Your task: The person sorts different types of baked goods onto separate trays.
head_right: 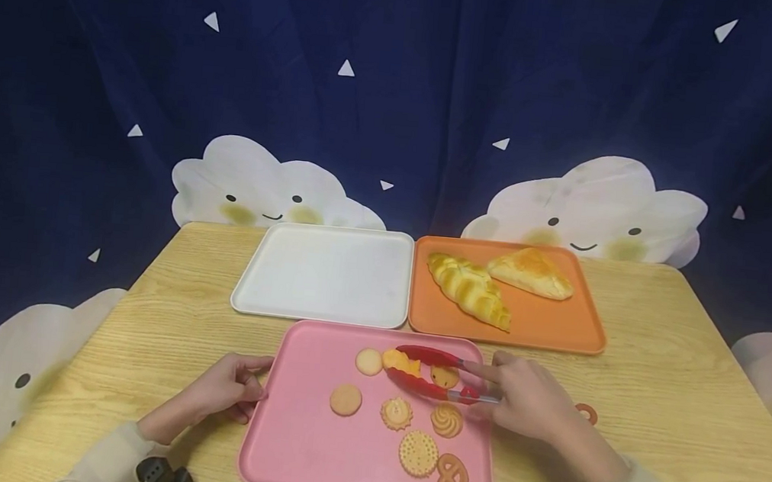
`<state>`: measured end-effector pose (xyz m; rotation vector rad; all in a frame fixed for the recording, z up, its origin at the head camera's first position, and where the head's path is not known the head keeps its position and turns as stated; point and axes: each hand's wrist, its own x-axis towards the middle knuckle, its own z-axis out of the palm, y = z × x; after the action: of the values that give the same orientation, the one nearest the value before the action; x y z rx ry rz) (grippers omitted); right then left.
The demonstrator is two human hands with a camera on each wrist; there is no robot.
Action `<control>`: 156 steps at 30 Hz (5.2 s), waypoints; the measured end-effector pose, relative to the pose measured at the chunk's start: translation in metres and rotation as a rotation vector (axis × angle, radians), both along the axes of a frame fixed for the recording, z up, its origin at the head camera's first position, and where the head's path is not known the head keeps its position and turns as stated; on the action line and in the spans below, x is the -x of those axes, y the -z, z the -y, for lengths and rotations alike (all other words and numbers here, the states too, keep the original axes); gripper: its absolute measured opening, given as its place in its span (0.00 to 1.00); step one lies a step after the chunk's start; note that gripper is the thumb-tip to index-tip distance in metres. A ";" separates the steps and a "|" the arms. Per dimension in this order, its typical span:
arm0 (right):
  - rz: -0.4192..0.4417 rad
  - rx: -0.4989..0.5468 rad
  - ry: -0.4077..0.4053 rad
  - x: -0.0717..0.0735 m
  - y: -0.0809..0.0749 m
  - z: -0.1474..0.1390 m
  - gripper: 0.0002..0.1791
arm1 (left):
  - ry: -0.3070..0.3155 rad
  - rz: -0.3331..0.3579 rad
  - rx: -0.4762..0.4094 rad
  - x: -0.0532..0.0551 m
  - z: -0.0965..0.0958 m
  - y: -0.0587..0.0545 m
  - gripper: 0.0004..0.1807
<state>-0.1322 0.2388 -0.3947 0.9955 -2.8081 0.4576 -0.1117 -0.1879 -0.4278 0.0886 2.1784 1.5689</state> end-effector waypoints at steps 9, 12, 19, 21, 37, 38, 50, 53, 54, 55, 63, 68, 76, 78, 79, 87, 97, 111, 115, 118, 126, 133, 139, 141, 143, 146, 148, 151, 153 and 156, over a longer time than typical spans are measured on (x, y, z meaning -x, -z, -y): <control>-0.049 0.010 -0.013 0.004 -0.009 0.001 0.30 | -0.002 -0.003 -0.004 0.000 0.000 0.001 0.31; -0.033 0.015 -0.011 0.007 -0.011 0.002 0.30 | -0.002 -0.004 -0.005 0.000 0.000 0.001 0.31; 0.000 0.020 0.017 0.017 -0.014 0.006 0.28 | -0.002 -0.007 -0.005 0.000 0.001 0.003 0.31; 0.005 0.016 0.030 0.020 -0.015 0.008 0.28 | -0.001 -0.007 -0.005 0.000 0.001 0.003 0.31; -0.010 0.018 0.067 0.055 -0.014 0.018 0.29 | 0.004 -0.017 -0.010 0.000 0.001 0.004 0.31; -0.002 0.020 0.072 0.057 -0.014 0.019 0.29 | 0.005 -0.017 -0.012 0.000 0.001 0.004 0.31; 0.006 0.026 0.101 0.085 -0.015 0.029 0.29 | 0.000 -0.019 -0.013 0.000 0.002 0.005 0.31; -0.002 0.028 0.110 0.091 -0.016 0.030 0.29 | 0.001 -0.018 -0.015 0.000 0.002 0.005 0.31; 0.001 0.029 0.114 0.093 -0.017 0.031 0.29 | 0.002 -0.017 -0.015 0.000 0.002 0.005 0.31; 0.006 0.028 0.124 0.095 -0.017 0.032 0.29 | 0.003 -0.017 -0.015 0.000 0.001 0.005 0.31; 0.055 0.010 0.192 0.110 -0.020 0.037 0.31 | -0.003 -0.015 -0.016 0.000 0.001 0.005 0.32; 0.092 0.006 0.238 0.118 -0.021 0.043 0.31 | 0.009 -0.029 -0.025 0.001 0.002 0.005 0.32; 0.154 -0.015 0.283 0.137 -0.021 0.055 0.31 | 0.008 -0.021 -0.019 0.001 0.002 0.005 0.32; 0.156 -0.021 0.285 0.141 -0.022 0.058 0.31 | 0.008 -0.020 -0.016 0.001 0.002 0.005 0.32; 0.160 -0.025 0.283 0.143 -0.022 0.058 0.31 | 0.007 -0.019 -0.015 0.001 0.002 0.005 0.32; 0.196 -0.057 0.298 0.159 -0.016 0.068 0.35 | 0.011 -0.028 -0.014 0.001 0.003 0.007 0.31; 0.265 -0.078 0.340 0.174 -0.010 0.080 0.36 | -0.003 -0.015 -0.007 0.001 0.001 0.005 0.31; 0.284 -0.049 0.371 0.169 -0.008 0.088 0.38 | -0.004 -0.014 -0.005 0.002 0.003 0.007 0.32; 0.295 0.004 0.380 0.161 -0.014 0.088 0.38 | -0.002 -0.017 -0.008 0.002 0.002 0.006 0.32; 0.259 0.015 0.360 0.153 -0.017 0.086 0.37 | -0.001 -0.021 -0.006 0.002 0.002 0.006 0.32; 0.135 0.032 0.287 0.132 -0.018 0.078 0.35 | 0.001 -0.023 -0.003 0.001 0.003 0.006 0.31; 0.096 0.064 0.294 0.116 -0.020 0.068 0.34 | 0.008 -0.026 -0.017 0.000 0.003 0.006 0.31; 0.096 0.071 0.330 0.103 -0.022 0.059 0.34 | 0.012 -0.029 -0.016 0.000 0.003 0.005 0.31; 0.087 0.072 0.328 0.099 -0.023 0.055 0.34 | 0.009 -0.026 -0.013 0.000 0.003 0.005 0.31; 0.078 0.073 0.318 0.095 -0.024 0.052 0.34 | 0.005 -0.021 -0.011 0.000 0.002 0.005 0.31; 0.062 0.065 0.303 0.089 -0.026 0.047 0.34 | 0.003 -0.018 -0.012 0.000 0.002 0.005 0.31; 0.044 0.057 0.292 0.085 -0.027 0.043 0.34 | 0.003 -0.017 -0.012 0.000 0.002 0.005 0.31; 0.007 0.058 0.273 0.080 -0.028 0.039 0.34 | 0.002 -0.017 -0.012 0.000 0.002 0.006 0.31; -0.017 0.071 0.259 0.077 -0.027 0.036 0.33 | 0.001 -0.017 -0.010 0.000 0.002 0.006 0.31; -0.038 0.079 0.251 0.073 -0.027 0.031 0.33 | 0.001 -0.016 -0.009 0.001 0.002 0.006 0.31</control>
<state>-0.2048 0.2073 -0.3674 0.6180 -2.8044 0.5058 -0.1122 -0.1903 -0.4339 0.1050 2.1838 1.5826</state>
